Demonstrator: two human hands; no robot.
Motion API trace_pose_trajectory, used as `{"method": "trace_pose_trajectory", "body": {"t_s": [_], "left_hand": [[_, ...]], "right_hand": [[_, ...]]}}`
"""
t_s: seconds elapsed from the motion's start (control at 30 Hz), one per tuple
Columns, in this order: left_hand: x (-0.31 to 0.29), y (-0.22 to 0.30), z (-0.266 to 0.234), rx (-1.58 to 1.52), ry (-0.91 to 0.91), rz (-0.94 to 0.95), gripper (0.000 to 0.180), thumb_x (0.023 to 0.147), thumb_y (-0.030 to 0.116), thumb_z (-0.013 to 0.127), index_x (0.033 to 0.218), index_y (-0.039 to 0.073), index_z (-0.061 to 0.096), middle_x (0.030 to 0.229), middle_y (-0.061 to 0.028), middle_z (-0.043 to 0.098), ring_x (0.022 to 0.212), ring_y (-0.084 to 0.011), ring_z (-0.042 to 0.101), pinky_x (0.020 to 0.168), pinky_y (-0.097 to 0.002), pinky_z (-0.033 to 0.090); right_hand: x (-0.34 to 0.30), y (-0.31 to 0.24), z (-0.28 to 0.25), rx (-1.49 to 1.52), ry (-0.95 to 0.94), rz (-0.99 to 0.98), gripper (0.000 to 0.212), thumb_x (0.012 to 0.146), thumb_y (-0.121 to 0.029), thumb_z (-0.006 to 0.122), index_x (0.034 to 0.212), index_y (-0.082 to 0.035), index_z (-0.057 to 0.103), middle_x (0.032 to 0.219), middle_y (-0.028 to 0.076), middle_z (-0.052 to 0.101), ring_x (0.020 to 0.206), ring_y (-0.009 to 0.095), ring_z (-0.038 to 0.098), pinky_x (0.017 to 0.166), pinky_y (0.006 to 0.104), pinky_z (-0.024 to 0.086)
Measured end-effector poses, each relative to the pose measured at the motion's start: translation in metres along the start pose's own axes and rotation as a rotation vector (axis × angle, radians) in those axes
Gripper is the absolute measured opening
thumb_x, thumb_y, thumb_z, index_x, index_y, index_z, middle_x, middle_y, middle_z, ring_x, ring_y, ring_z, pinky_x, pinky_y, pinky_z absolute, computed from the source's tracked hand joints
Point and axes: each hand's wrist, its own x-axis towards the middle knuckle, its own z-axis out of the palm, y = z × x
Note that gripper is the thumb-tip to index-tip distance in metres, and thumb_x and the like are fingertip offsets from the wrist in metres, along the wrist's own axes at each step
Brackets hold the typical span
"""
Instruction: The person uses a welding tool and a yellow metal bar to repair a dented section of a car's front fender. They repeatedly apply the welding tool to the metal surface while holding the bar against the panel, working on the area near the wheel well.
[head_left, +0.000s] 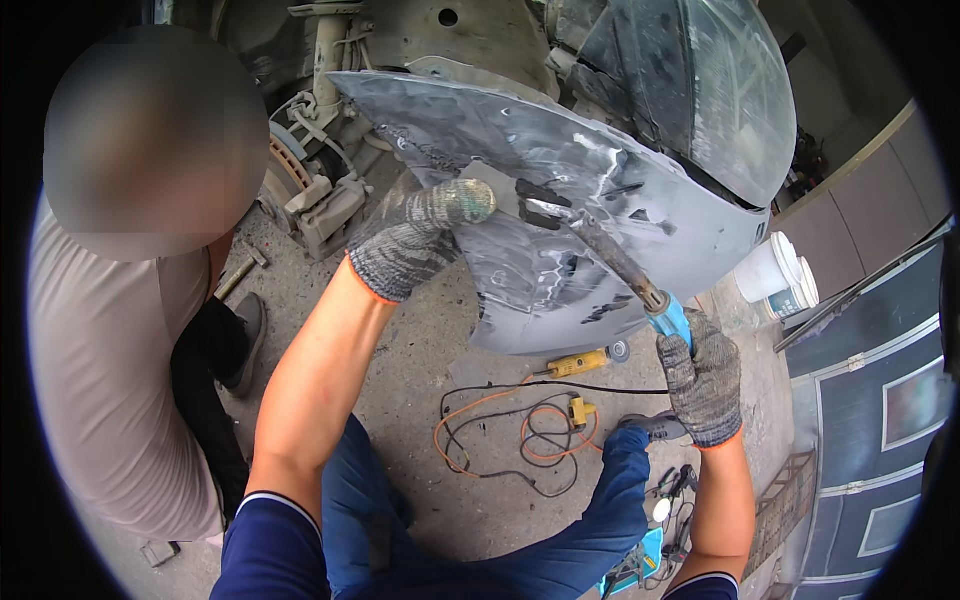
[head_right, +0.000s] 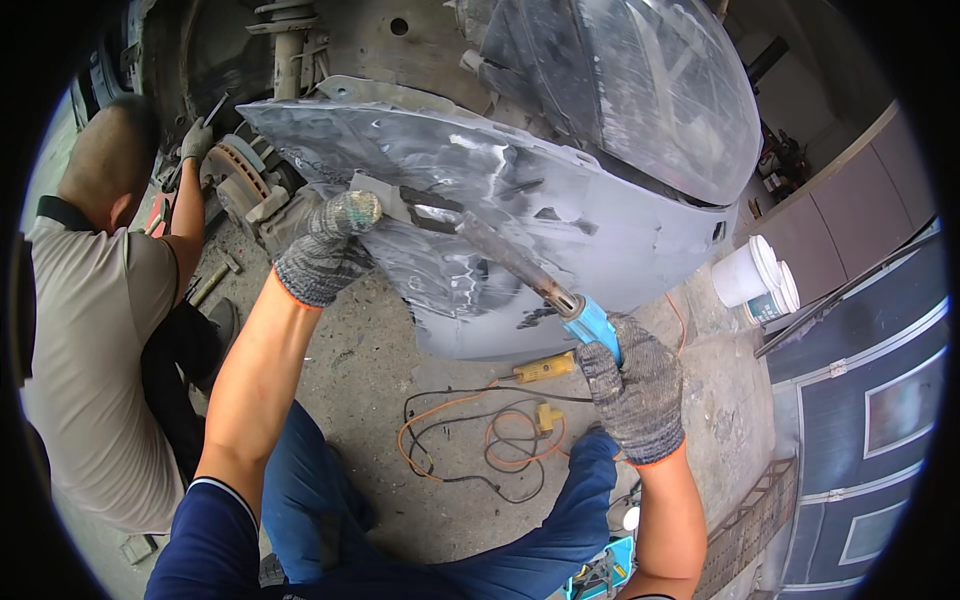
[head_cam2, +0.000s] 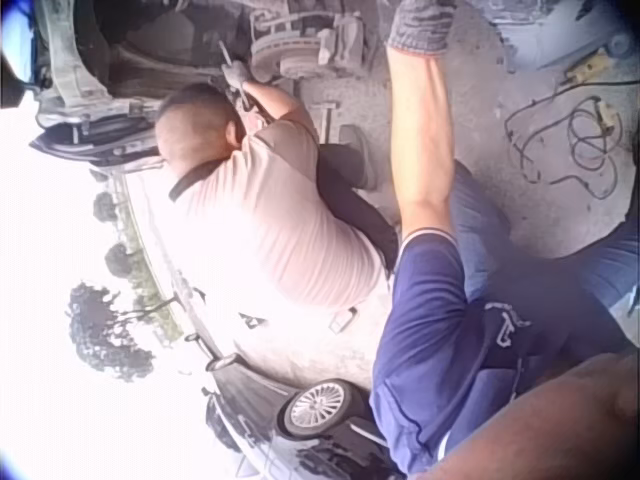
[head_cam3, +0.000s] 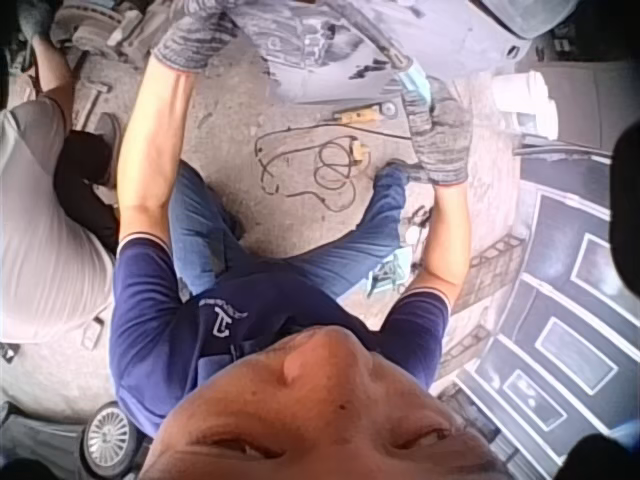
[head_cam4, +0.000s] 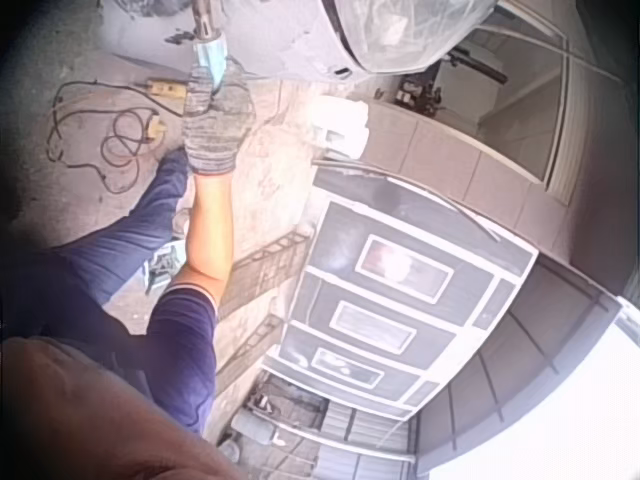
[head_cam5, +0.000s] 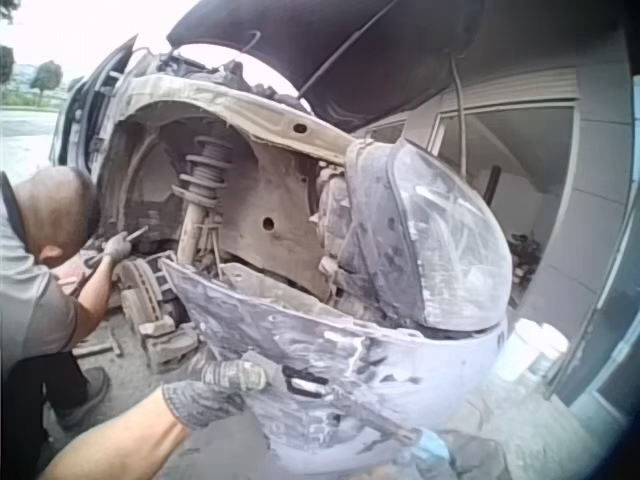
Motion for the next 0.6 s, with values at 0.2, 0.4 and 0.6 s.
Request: {"method": "trace_pose_trajectory", "body": {"t_s": [0.2,0.4,0.6], "left_hand": [[-0.001,0.000,0.014,0.086,0.080,0.048,0.050,0.067,0.034,0.079,0.099,-0.001,0.062,0.095,-0.0132,0.065,0.086,-0.0247,0.064,0.078,-0.0383,0.056],[-0.007,0.005,0.011,0.034,0.078,-0.023,0.053,0.068,0.020,0.078,0.113,0.000,0.057,0.101,-0.0125,0.064,0.090,-0.0255,0.065,0.081,-0.0385,0.056],[-0.012,0.003,0.008,0.060,0.128,-0.052,0.054,0.068,0.021,0.079,0.114,0.003,0.056,0.104,-0.0127,0.064,0.095,-0.0262,0.064,0.084,-0.0402,0.055]], "right_hand": [[0.001,0.001,0.002,0.042,-0.024,0.013,0.030,0.088,-0.028,0.062,0.101,-0.001,0.062,0.073,0.015,0.062,0.067,0.030,0.061,0.063,0.0373,0.048],[0.003,0.012,0.016,0.093,0.036,-0.082,0.028,0.088,-0.027,0.061,0.098,-0.001,0.062,0.072,0.015,0.061,0.065,0.030,0.060,0.062,0.0370,0.048],[0.005,0.020,0.026,0.124,0.041,-0.064,0.028,0.088,-0.027,0.061,0.098,-0.001,0.062,0.073,0.016,0.061,0.065,0.031,0.060,0.062,0.0377,0.048]]}}
